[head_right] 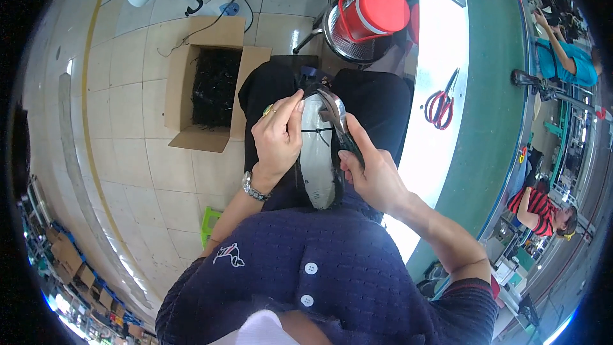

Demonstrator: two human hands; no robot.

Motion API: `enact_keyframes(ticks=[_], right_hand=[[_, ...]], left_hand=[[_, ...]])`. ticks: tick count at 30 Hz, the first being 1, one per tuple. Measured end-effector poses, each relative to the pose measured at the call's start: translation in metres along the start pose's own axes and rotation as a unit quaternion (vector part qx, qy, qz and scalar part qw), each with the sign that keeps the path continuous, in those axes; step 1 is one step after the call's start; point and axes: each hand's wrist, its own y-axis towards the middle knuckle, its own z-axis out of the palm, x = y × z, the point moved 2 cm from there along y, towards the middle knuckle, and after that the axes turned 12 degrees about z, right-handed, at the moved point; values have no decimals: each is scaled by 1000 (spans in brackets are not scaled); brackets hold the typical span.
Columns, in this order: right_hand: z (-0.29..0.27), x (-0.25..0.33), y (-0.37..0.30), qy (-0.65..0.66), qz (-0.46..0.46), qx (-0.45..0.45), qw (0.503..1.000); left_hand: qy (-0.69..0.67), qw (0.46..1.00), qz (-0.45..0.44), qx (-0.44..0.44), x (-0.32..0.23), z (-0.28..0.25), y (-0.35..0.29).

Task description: Manually assemble and finish a shoe upper by trimming excess material and smoothing edges.

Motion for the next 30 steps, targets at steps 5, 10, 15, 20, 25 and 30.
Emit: enact_keyframes(ticks=[5, 10, 15, 20, 25, 30], right_hand=[[-10, -9, 2, -23, -28, 10, 999], [-31, 7, -1, -172, -35, 1, 984], [-25, 8, -4, -300, -101, -88, 945], [-20, -12, 2, -278, -141, -102, 945], [-19, -17, 3, -276, -153, -110, 943], [-17, -7, -5, -345, -125, -129, 921]], left_hand=[[-21, 999, 27, 36, 1, -7, 0], [47, 988, 118, 92, 0, -14, 1], [123, 961, 179, 171, -5, -13, 4], [134, 963, 168, 163, -4, -11, -2], [138, 960, 182, 161, -4, -11, -3], [140, 950, 226, 165, -1, -10, -5]])
